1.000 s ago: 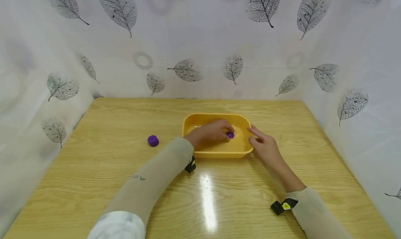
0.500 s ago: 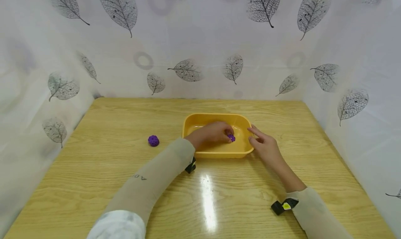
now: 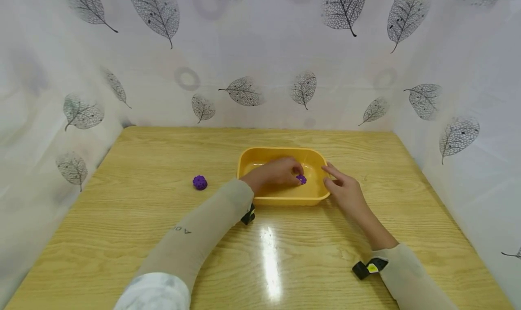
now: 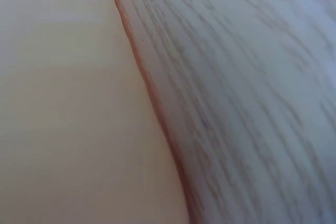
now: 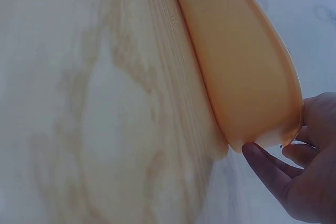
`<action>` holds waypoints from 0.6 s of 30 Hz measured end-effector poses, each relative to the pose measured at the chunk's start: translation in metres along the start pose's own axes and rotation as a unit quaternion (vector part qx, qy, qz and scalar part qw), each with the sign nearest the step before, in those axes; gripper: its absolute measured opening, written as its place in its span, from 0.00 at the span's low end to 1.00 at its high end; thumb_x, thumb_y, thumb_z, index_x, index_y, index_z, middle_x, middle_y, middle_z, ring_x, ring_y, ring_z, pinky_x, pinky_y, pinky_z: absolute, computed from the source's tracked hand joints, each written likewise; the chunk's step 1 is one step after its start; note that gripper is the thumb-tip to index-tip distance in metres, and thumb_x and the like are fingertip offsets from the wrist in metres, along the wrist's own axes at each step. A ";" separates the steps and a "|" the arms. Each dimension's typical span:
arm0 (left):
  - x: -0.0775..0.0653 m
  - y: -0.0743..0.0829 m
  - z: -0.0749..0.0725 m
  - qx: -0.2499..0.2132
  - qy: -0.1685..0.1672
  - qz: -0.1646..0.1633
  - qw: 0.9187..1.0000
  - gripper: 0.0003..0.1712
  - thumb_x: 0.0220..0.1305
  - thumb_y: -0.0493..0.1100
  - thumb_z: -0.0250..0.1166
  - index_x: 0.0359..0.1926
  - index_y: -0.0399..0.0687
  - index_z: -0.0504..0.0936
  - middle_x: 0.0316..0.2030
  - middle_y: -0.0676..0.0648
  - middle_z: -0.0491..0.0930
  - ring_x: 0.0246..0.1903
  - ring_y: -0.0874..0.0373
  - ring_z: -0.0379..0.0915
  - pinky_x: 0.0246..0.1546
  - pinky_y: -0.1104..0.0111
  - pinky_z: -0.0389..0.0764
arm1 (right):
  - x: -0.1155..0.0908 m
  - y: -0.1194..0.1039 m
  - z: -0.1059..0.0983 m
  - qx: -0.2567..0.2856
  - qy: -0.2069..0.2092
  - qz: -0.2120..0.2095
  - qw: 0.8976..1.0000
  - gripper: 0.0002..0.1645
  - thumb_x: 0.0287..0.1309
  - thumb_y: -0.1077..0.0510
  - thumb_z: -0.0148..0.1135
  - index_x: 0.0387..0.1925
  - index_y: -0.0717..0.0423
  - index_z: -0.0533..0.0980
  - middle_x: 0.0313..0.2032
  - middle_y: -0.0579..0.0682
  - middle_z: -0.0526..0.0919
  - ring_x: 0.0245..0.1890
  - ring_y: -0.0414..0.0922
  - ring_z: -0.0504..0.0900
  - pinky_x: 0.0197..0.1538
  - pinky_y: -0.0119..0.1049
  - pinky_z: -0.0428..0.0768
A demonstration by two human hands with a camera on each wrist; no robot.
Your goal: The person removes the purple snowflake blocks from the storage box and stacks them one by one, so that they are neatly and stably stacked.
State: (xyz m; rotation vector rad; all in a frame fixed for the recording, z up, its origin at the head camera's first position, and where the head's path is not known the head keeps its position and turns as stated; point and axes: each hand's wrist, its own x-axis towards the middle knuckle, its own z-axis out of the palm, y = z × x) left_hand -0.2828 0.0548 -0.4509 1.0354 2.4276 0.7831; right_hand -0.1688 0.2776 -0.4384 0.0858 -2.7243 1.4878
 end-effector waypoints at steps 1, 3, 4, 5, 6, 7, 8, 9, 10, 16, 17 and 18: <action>0.000 0.000 0.000 -0.002 -0.001 0.001 1.000 0.17 0.65 0.53 0.68 0.51 0.53 0.83 0.45 0.58 0.80 0.45 0.64 0.76 0.54 0.69 0.77 | 0.000 0.000 0.000 -0.002 0.001 -0.001 1.000 0.27 0.72 0.53 0.57 0.69 0.54 0.72 0.74 0.49 0.65 0.44 0.56 0.83 0.32 0.26 0.77; 0.001 0.001 -0.001 -0.002 -0.004 0.003 1.000 0.16 0.65 0.53 0.68 0.51 0.53 0.83 0.45 0.58 0.81 0.44 0.64 0.76 0.53 0.69 0.77 | -0.001 -0.001 -0.001 -0.002 0.003 -0.005 1.000 0.27 0.72 0.53 0.57 0.69 0.54 0.72 0.74 0.49 0.65 0.44 0.56 0.84 0.33 0.25 0.78; 0.001 0.001 -0.001 -0.002 -0.005 0.003 1.000 0.16 0.65 0.52 0.68 0.50 0.53 0.83 0.44 0.58 0.80 0.44 0.64 0.76 0.53 0.69 0.77 | -0.001 -0.001 -0.001 -0.003 0.003 -0.006 1.000 0.27 0.72 0.53 0.57 0.69 0.54 0.72 0.74 0.49 0.65 0.44 0.56 0.84 0.33 0.25 0.78; 0.001 0.001 -0.001 -0.001 -0.005 0.003 1.000 0.16 0.65 0.52 0.68 0.50 0.53 0.83 0.44 0.58 0.80 0.44 0.63 0.76 0.53 0.69 0.77 | -0.001 -0.001 0.000 -0.004 0.003 -0.007 1.000 0.27 0.72 0.52 0.57 0.69 0.54 0.72 0.73 0.49 0.65 0.44 0.56 0.84 0.33 0.25 0.78; 0.001 0.001 -0.001 0.001 -0.007 0.003 1.000 0.16 0.65 0.52 0.68 0.50 0.53 0.82 0.44 0.58 0.80 0.44 0.63 0.76 0.53 0.69 0.77 | -0.001 -0.001 0.000 -0.005 0.004 -0.007 1.000 0.27 0.72 0.52 0.57 0.69 0.53 0.73 0.73 0.49 0.66 0.44 0.55 0.84 0.34 0.25 0.78; 0.001 0.000 -0.001 0.002 -0.008 0.004 1.000 0.15 0.65 0.52 0.68 0.49 0.54 0.82 0.44 0.58 0.79 0.44 0.63 0.76 0.53 0.69 0.77 | -0.001 -0.001 0.000 -0.006 0.005 -0.007 1.000 0.26 0.72 0.52 0.57 0.68 0.53 0.73 0.73 0.49 0.66 0.44 0.55 0.84 0.34 0.26 0.78; 0.000 0.000 -0.002 0.002 -0.008 0.004 1.000 0.15 0.65 0.53 0.68 0.49 0.55 0.81 0.44 0.58 0.79 0.44 0.63 0.75 0.53 0.69 0.77 | -0.001 -0.001 0.000 -0.008 0.005 -0.007 1.000 0.26 0.72 0.53 0.57 0.68 0.53 0.73 0.73 0.49 0.66 0.43 0.55 0.84 0.34 0.26 0.79; 0.000 0.001 -0.002 0.002 -0.009 0.006 1.000 0.14 0.65 0.53 0.68 0.48 0.55 0.80 0.44 0.58 0.78 0.44 0.63 0.75 0.53 0.70 0.76 | -0.001 -0.001 0.000 -0.010 0.006 -0.006 1.000 0.26 0.72 0.53 0.57 0.68 0.53 0.73 0.73 0.49 0.66 0.43 0.54 0.84 0.34 0.26 0.79; -0.001 0.001 -0.002 0.001 -0.009 0.007 1.000 0.14 0.65 0.53 0.68 0.48 0.56 0.80 0.44 0.58 0.78 0.44 0.62 0.75 0.53 0.70 0.76 | -0.001 0.000 0.000 -0.012 0.006 -0.005 1.000 0.26 0.73 0.52 0.56 0.68 0.53 0.73 0.73 0.49 0.66 0.43 0.54 0.84 0.33 0.26 0.79; -0.001 0.001 -0.003 -0.024 -0.012 0.017 0.999 0.11 0.66 0.51 0.68 0.46 0.57 0.77 0.43 0.58 0.79 0.43 0.61 0.76 0.51 0.70 0.77 | -0.001 0.000 -0.001 -0.014 0.006 -0.005 1.000 0.27 0.73 0.51 0.56 0.68 0.53 0.73 0.73 0.47 0.66 0.42 0.54 0.84 0.32 0.27 0.79; -0.001 0.001 -0.003 -0.028 -0.014 0.014 0.999 0.12 0.66 0.50 0.68 0.47 0.57 0.77 0.43 0.57 0.80 0.43 0.61 0.76 0.51 0.70 0.77 | -0.001 0.000 0.000 -0.013 0.005 -0.006 1.000 0.27 0.73 0.51 0.56 0.68 0.53 0.73 0.73 0.47 0.66 0.42 0.54 0.84 0.32 0.27 0.79; 0.000 0.001 -0.003 -0.032 -0.015 0.010 0.999 0.13 0.67 0.50 0.67 0.48 0.57 0.77 0.43 0.57 0.80 0.44 0.61 0.76 0.52 0.69 0.77 | -0.001 0.000 0.000 -0.012 0.005 -0.007 1.000 0.27 0.72 0.51 0.56 0.68 0.53 0.73 0.73 0.48 0.66 0.43 0.54 0.84 0.32 0.27 0.79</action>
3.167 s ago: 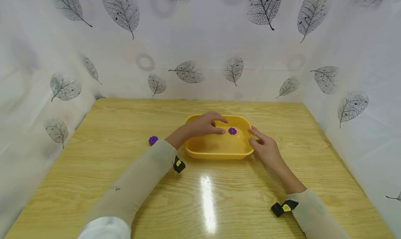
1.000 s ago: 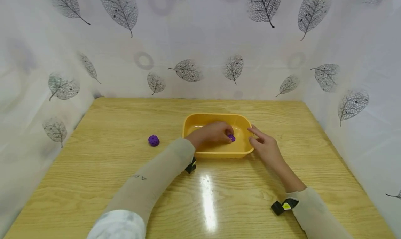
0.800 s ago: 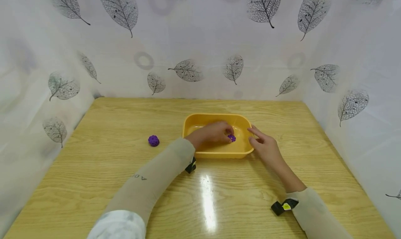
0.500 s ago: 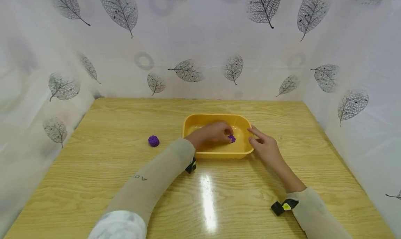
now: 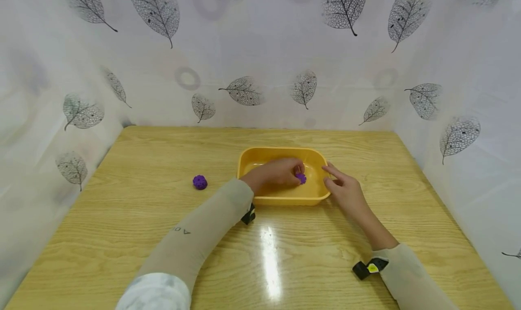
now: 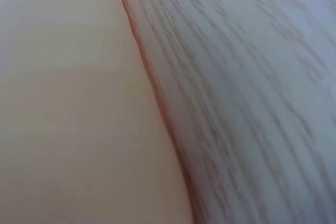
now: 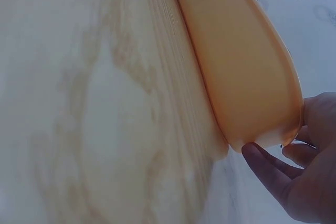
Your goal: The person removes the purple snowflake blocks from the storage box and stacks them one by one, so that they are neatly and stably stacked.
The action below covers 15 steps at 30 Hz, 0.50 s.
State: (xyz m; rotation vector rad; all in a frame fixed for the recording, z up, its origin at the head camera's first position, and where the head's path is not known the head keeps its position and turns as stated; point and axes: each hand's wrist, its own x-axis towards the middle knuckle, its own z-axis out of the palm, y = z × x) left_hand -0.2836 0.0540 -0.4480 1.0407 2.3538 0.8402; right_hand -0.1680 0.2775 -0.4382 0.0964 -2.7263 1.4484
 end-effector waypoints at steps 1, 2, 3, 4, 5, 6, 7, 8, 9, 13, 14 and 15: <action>0.000 0.000 0.000 -0.003 -0.003 -0.006 1.000 0.14 0.67 0.50 0.67 0.50 0.57 0.77 0.44 0.57 0.80 0.44 0.61 0.76 0.53 0.69 0.77 | 0.000 0.000 0.000 0.000 0.000 0.000 1.000 0.26 0.72 0.52 0.56 0.68 0.53 0.73 0.73 0.48 0.66 0.43 0.55 0.84 0.32 0.27 0.79; 0.000 0.000 0.000 -0.005 -0.006 -0.013 1.000 0.15 0.67 0.50 0.67 0.52 0.56 0.77 0.44 0.57 0.80 0.45 0.61 0.76 0.54 0.68 0.77 | 0.000 0.000 0.000 0.001 -0.001 0.000 1.000 0.26 0.72 0.52 0.56 0.68 0.53 0.73 0.73 0.48 0.66 0.43 0.55 0.85 0.32 0.27 0.79; 0.001 0.000 0.000 -0.007 -0.011 -0.018 1.000 0.17 0.67 0.50 0.67 0.54 0.56 0.76 0.45 0.56 0.80 0.46 0.61 0.76 0.55 0.67 0.77 | 0.000 0.000 0.000 0.003 -0.001 0.000 1.000 0.26 0.72 0.52 0.56 0.68 0.53 0.73 0.73 0.48 0.66 0.43 0.55 0.85 0.32 0.27 0.79; 0.001 0.001 0.000 -0.006 -0.014 -0.023 1.000 0.19 0.66 0.49 0.67 0.56 0.56 0.76 0.46 0.56 0.80 0.47 0.61 0.76 0.56 0.67 0.77 | 0.000 0.001 0.000 0.003 -0.002 0.000 1.000 0.26 0.73 0.52 0.56 0.68 0.54 0.73 0.73 0.49 0.66 0.43 0.55 0.85 0.32 0.27 0.79; 0.001 0.001 0.000 -0.004 -0.018 -0.027 0.999 0.21 0.66 0.49 0.67 0.58 0.55 0.76 0.47 0.55 0.80 0.48 0.61 0.76 0.57 0.66 0.76 | 0.000 0.001 0.001 0.003 -0.002 0.001 1.000 0.26 0.73 0.53 0.56 0.68 0.53 0.73 0.73 0.48 0.66 0.43 0.54 0.85 0.32 0.28 0.79; 0.001 0.001 0.000 -0.002 -0.021 -0.030 0.999 0.23 0.66 0.49 0.67 0.60 0.55 0.76 0.48 0.55 0.79 0.48 0.61 0.76 0.57 0.66 0.76 | 0.001 0.001 0.001 0.003 -0.003 0.001 1.000 0.26 0.73 0.53 0.56 0.68 0.53 0.73 0.73 0.48 0.66 0.43 0.54 0.85 0.31 0.28 0.79; 0.001 0.001 0.000 0.002 -0.023 -0.032 0.999 0.24 0.65 0.48 0.67 0.61 0.54 0.76 0.49 0.54 0.79 0.49 0.60 0.75 0.58 0.66 0.76 | 0.001 0.001 0.001 0.003 -0.004 0.001 1.000 0.26 0.73 0.54 0.56 0.68 0.53 0.73 0.73 0.48 0.66 0.43 0.54 0.85 0.31 0.28 0.79; 0.001 0.002 0.000 0.008 -0.025 -0.032 0.999 0.25 0.65 0.48 0.67 0.62 0.53 0.76 0.50 0.54 0.79 0.49 0.60 0.75 0.58 0.65 0.76 | 0.001 0.001 0.001 0.003 -0.003 0.001 1.000 0.26 0.73 0.53 0.56 0.68 0.53 0.73 0.73 0.48 0.66 0.43 0.54 0.85 0.31 0.28 0.79; 0.001 0.002 0.000 0.013 -0.027 -0.032 0.999 0.26 0.65 0.47 0.67 0.63 0.53 0.76 0.51 0.53 0.79 0.50 0.60 0.75 0.59 0.65 0.76 | 0.001 0.001 0.001 0.003 -0.003 0.002 1.000 0.26 0.73 0.53 0.56 0.68 0.53 0.73 0.73 0.47 0.66 0.42 0.53 0.85 0.31 0.28 0.79; 0.001 0.003 -0.001 0.023 -0.028 -0.025 0.999 0.27 0.65 0.46 0.66 0.64 0.51 0.77 0.52 0.53 0.79 0.50 0.60 0.74 0.60 0.66 0.75 | 0.000 0.001 0.000 0.002 -0.003 0.003 1.000 0.26 0.73 0.52 0.57 0.68 0.52 0.73 0.73 0.46 0.66 0.42 0.53 0.85 0.30 0.29 0.79; 0.001 0.004 -0.001 0.024 -0.029 -0.023 0.999 0.26 0.65 0.46 0.66 0.64 0.51 0.78 0.52 0.54 0.80 0.50 0.60 0.74 0.59 0.66 0.75 | 0.000 0.001 0.000 0.002 -0.003 0.003 1.000 0.26 0.73 0.52 0.57 0.68 0.52 0.73 0.73 0.46 0.66 0.42 0.53 0.85 0.30 0.29 0.79; 0.001 0.004 -0.002 0.025 -0.029 -0.021 0.999 0.25 0.65 0.46 0.66 0.63 0.51 0.79 0.52 0.54 0.80 0.49 0.60 0.74 0.58 0.67 0.75 | 0.000 0.000 0.000 0.003 -0.003 0.004 1.000 0.26 0.73 0.52 0.57 0.68 0.52 0.73 0.73 0.46 0.66 0.42 0.53 0.84 0.30 0.29 0.79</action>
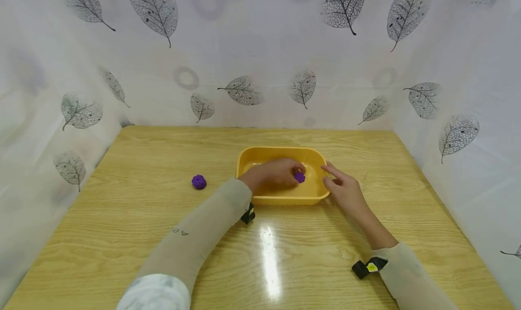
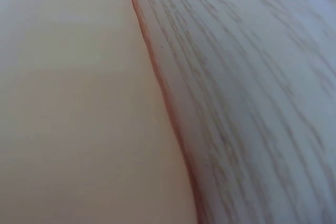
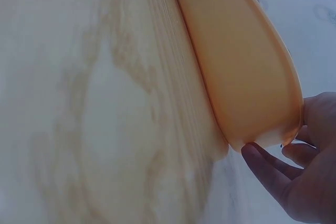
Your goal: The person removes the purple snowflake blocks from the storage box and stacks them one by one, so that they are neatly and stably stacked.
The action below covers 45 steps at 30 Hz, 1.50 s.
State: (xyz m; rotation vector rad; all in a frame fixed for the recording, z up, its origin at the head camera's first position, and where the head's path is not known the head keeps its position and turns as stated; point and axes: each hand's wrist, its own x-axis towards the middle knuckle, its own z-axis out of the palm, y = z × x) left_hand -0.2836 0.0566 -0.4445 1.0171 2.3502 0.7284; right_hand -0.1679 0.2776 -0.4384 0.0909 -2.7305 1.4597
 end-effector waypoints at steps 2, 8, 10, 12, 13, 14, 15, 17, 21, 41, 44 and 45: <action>0.000 0.000 0.000 0.003 -0.002 0.004 1.000 0.24 0.65 0.45 0.66 0.62 0.51 0.80 0.50 0.55 0.80 0.48 0.60 0.74 0.56 0.67 0.75 | 0.000 0.000 0.000 -0.001 -0.001 -0.001 1.000 0.26 0.73 0.52 0.56 0.68 0.53 0.73 0.73 0.47 0.66 0.42 0.53 0.84 0.30 0.29 0.78; 0.002 0.001 -0.002 0.015 -0.023 0.011 1.000 0.21 0.67 0.44 0.65 0.60 0.52 0.82 0.45 0.55 0.80 0.43 0.59 0.73 0.48 0.70 0.74 | 0.000 0.000 -0.001 -0.001 0.001 -0.002 1.000 0.26 0.72 0.52 0.57 0.68 0.52 0.73 0.73 0.46 0.66 0.41 0.52 0.84 0.31 0.28 0.79; 0.002 0.001 -0.003 0.017 -0.030 0.012 0.999 0.21 0.66 0.43 0.64 0.60 0.53 0.82 0.43 0.54 0.79 0.42 0.58 0.72 0.46 0.70 0.74 | 0.000 0.001 -0.001 -0.002 -0.001 -0.004 1.000 0.26 0.72 0.52 0.57 0.68 0.52 0.73 0.73 0.46 0.66 0.41 0.52 0.84 0.31 0.28 0.79; 0.003 0.002 -0.004 0.019 -0.035 0.011 0.999 0.22 0.66 0.42 0.64 0.60 0.53 0.81 0.43 0.53 0.78 0.41 0.58 0.71 0.45 0.70 0.73 | 0.000 0.001 -0.001 0.000 -0.003 -0.005 1.000 0.26 0.72 0.53 0.57 0.69 0.52 0.73 0.74 0.46 0.65 0.41 0.52 0.84 0.30 0.29 0.79; 0.003 0.002 -0.004 0.020 -0.038 0.011 0.999 0.22 0.65 0.42 0.64 0.60 0.54 0.81 0.43 0.53 0.78 0.41 0.58 0.71 0.44 0.70 0.73 | 0.000 0.002 -0.001 0.001 -0.004 -0.005 1.000 0.26 0.72 0.53 0.57 0.69 0.52 0.73 0.74 0.46 0.65 0.41 0.53 0.84 0.30 0.29 0.78; 0.003 0.002 -0.004 0.021 -0.040 0.008 0.999 0.22 0.65 0.42 0.63 0.61 0.54 0.81 0.43 0.53 0.77 0.41 0.58 0.71 0.44 0.70 0.73 | 0.000 0.002 -0.001 0.001 -0.004 -0.006 1.000 0.26 0.72 0.53 0.57 0.69 0.52 0.73 0.74 0.46 0.65 0.41 0.53 0.84 0.30 0.29 0.78; 0.002 0.003 -0.005 0.020 -0.042 0.007 0.999 0.22 0.65 0.41 0.63 0.61 0.54 0.81 0.43 0.53 0.77 0.41 0.58 0.70 0.44 0.70 0.73 | 0.000 0.002 -0.001 0.000 -0.005 -0.005 1.000 0.26 0.72 0.53 0.57 0.69 0.52 0.73 0.74 0.46 0.65 0.41 0.53 0.84 0.30 0.29 0.78; 0.002 0.003 -0.005 0.019 -0.044 0.005 0.999 0.22 0.65 0.41 0.63 0.61 0.54 0.81 0.43 0.53 0.77 0.41 0.58 0.70 0.44 0.70 0.73 | 0.000 0.002 -0.001 0.002 -0.004 -0.005 1.000 0.26 0.72 0.53 0.57 0.69 0.52 0.73 0.74 0.46 0.65 0.42 0.53 0.84 0.30 0.29 0.78; 0.001 0.004 -0.006 0.017 -0.041 0.012 0.999 0.21 0.67 0.43 0.64 0.60 0.53 0.81 0.44 0.52 0.77 0.42 0.58 0.70 0.45 0.70 0.73 | 0.001 0.002 -0.001 0.001 -0.003 -0.005 1.000 0.26 0.73 0.52 0.57 0.69 0.52 0.73 0.74 0.47 0.65 0.44 0.54 0.85 0.31 0.28 0.79; -0.004 0.009 -0.019 0.005 0.041 0.052 0.998 0.24 0.68 0.51 0.67 0.63 0.53 0.81 0.51 0.50 0.76 0.47 0.58 0.69 0.48 0.69 0.73 | 0.002 0.001 -0.001 -0.007 -0.003 0.010 1.000 0.27 0.72 0.51 0.56 0.69 0.51 0.72 0.74 0.45 0.65 0.44 0.54 0.85 0.35 0.27 0.79; -0.008 0.011 -0.025 0.004 0.057 0.071 0.996 0.24 0.68 0.50 0.67 0.63 0.52 0.81 0.48 0.49 0.76 0.45 0.57 0.68 0.46 0.69 0.72 | 0.001 0.000 -0.001 -0.001 -0.005 0.009 1.000 0.27 0.72 0.51 0.57 0.69 0.52 0.72 0.74 0.46 0.65 0.45 0.54 0.85 0.34 0.27 0.79; -0.009 0.011 -0.027 0.007 0.064 0.078 0.995 0.23 0.68 0.50 0.67 0.62 0.51 0.82 0.47 0.49 0.77 0.45 0.57 0.69 0.46 0.69 0.72 | -0.001 -0.006 -0.002 0.003 -0.007 0.011 1.000 0.27 0.72 0.53 0.57 0.69 0.53 0.72 0.74 0.47 0.65 0.45 0.56 0.85 0.34 0.27 0.79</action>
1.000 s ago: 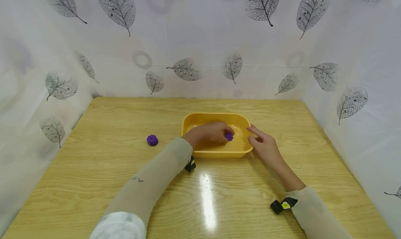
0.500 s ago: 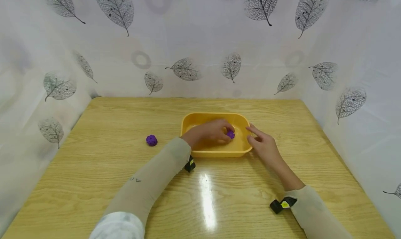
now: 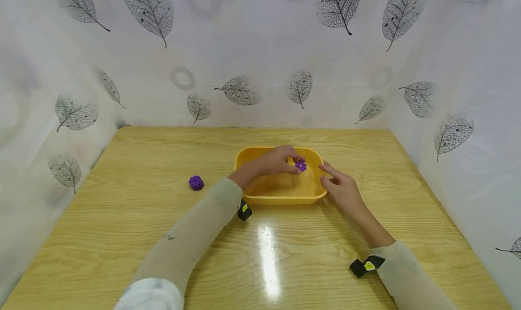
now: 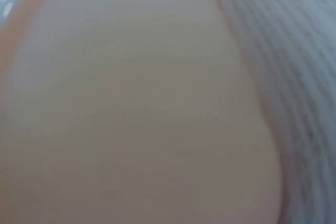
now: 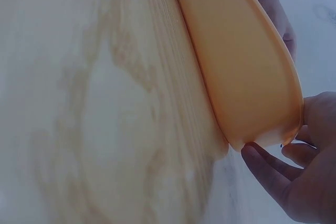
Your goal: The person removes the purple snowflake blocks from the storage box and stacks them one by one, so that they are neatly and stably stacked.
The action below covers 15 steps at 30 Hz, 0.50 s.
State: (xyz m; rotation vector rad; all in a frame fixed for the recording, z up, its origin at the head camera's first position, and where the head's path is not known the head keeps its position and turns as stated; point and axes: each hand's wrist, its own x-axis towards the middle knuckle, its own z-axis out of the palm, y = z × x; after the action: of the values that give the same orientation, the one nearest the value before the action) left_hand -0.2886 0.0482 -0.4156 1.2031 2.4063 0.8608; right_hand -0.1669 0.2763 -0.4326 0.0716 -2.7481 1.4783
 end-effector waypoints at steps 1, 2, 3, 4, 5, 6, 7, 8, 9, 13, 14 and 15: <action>-0.002 0.000 -0.003 0.001 0.006 0.006 1.000 0.23 0.68 0.50 0.67 0.62 0.51 0.82 0.47 0.49 0.77 0.46 0.56 0.70 0.46 0.68 0.72 | 0.000 0.000 0.000 0.001 -0.001 -0.001 1.000 0.27 0.72 0.53 0.57 0.69 0.53 0.72 0.74 0.47 0.65 0.45 0.56 0.85 0.34 0.27 0.79; -0.003 0.000 -0.006 0.002 0.012 0.009 1.000 0.23 0.68 0.51 0.67 0.61 0.51 0.82 0.47 0.49 0.77 0.46 0.55 0.70 0.47 0.68 0.73 | 0.000 -0.001 0.000 0.002 -0.001 -0.001 1.000 0.27 0.72 0.53 0.57 0.69 0.53 0.72 0.74 0.47 0.65 0.45 0.56 0.85 0.35 0.26 0.79; -0.006 0.001 -0.008 0.000 0.017 0.010 1.000 0.23 0.68 0.51 0.67 0.61 0.51 0.82 0.47 0.48 0.78 0.46 0.54 0.71 0.47 0.68 0.73 | 0.000 -0.001 0.000 0.002 0.000 -0.002 1.000 0.27 0.72 0.53 0.57 0.69 0.53 0.72 0.74 0.47 0.65 0.45 0.55 0.85 0.35 0.26 0.79; -0.008 0.001 -0.011 -0.005 0.022 0.009 1.000 0.23 0.67 0.50 0.67 0.61 0.51 0.82 0.48 0.49 0.78 0.47 0.54 0.72 0.48 0.68 0.74 | 0.000 -0.001 0.000 0.002 0.000 -0.001 1.000 0.27 0.72 0.53 0.57 0.69 0.53 0.72 0.74 0.46 0.65 0.45 0.55 0.85 0.35 0.26 0.79; -0.011 0.001 -0.013 -0.013 0.027 0.006 1.000 0.23 0.67 0.50 0.68 0.61 0.51 0.82 0.49 0.49 0.78 0.47 0.54 0.72 0.48 0.68 0.74 | 0.000 -0.001 0.000 0.002 0.001 -0.001 1.000 0.27 0.72 0.53 0.57 0.69 0.52 0.72 0.74 0.45 0.65 0.44 0.54 0.84 0.35 0.27 0.79; -0.014 0.002 -0.015 -0.023 0.032 0.006 0.999 0.23 0.67 0.50 0.68 0.61 0.50 0.82 0.49 0.49 0.78 0.47 0.53 0.72 0.48 0.67 0.75 | 0.000 0.000 0.001 -0.002 0.002 -0.001 1.000 0.27 0.72 0.53 0.57 0.69 0.52 0.72 0.74 0.45 0.65 0.44 0.53 0.84 0.34 0.27 0.79; -0.017 0.002 -0.016 -0.037 0.036 0.003 0.999 0.24 0.67 0.50 0.68 0.62 0.50 0.82 0.49 0.49 0.78 0.45 0.53 0.72 0.46 0.67 0.75 | 0.002 0.005 0.001 -0.006 0.006 -0.004 1.000 0.27 0.72 0.52 0.57 0.69 0.50 0.73 0.73 0.44 0.66 0.42 0.50 0.84 0.34 0.27 0.79; -0.020 0.003 -0.018 -0.052 0.043 0.002 0.998 0.24 0.67 0.49 0.68 0.62 0.50 0.82 0.49 0.49 0.78 0.44 0.53 0.71 0.45 0.67 0.75 | 0.002 0.005 0.001 -0.009 0.007 -0.005 1.000 0.26 0.72 0.52 0.57 0.69 0.50 0.73 0.73 0.44 0.66 0.41 0.48 0.84 0.34 0.27 0.79; -0.024 0.003 -0.018 -0.070 0.050 0.002 0.996 0.24 0.67 0.49 0.69 0.62 0.49 0.82 0.49 0.49 0.78 0.42 0.53 0.70 0.43 0.67 0.74 | 0.002 0.006 0.001 -0.010 0.009 -0.006 1.000 0.26 0.72 0.52 0.58 0.69 0.50 0.73 0.73 0.44 0.66 0.41 0.47 0.84 0.34 0.27 0.79; -0.038 0.003 -0.020 -0.114 0.071 0.006 0.991 0.25 0.66 0.48 0.70 0.61 0.47 0.82 0.49 0.49 0.78 0.38 0.54 0.68 0.39 0.68 0.72 | 0.002 0.005 0.001 -0.013 0.012 -0.006 1.000 0.26 0.72 0.52 0.58 0.68 0.51 0.73 0.73 0.46 0.66 0.38 0.40 0.82 0.34 0.27 0.79; -0.041 0.003 -0.020 -0.119 0.076 0.007 0.990 0.25 0.65 0.48 0.70 0.61 0.47 0.82 0.48 0.49 0.78 0.37 0.55 0.68 0.39 0.68 0.72 | 0.002 0.005 0.001 -0.013 0.012 -0.005 1.000 0.26 0.72 0.52 0.58 0.69 0.51 0.73 0.73 0.46 0.66 0.38 0.39 0.82 0.34 0.26 0.79; -0.045 0.002 -0.021 -0.122 0.082 0.009 0.989 0.25 0.65 0.48 0.70 0.61 0.46 0.82 0.48 0.49 0.78 0.37 0.54 0.68 0.38 0.68 0.72 | 0.002 0.005 0.002 -0.011 0.013 -0.004 1.000 0.26 0.72 0.52 0.58 0.68 0.51 0.73 0.73 0.47 0.66 0.37 0.39 0.82 0.34 0.27 0.79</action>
State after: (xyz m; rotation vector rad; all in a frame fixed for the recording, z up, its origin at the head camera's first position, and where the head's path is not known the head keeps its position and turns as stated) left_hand -0.2713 0.0056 -0.3979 1.1002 2.3291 1.2634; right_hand -0.1693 0.2778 -0.4377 0.0627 -2.7393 1.4377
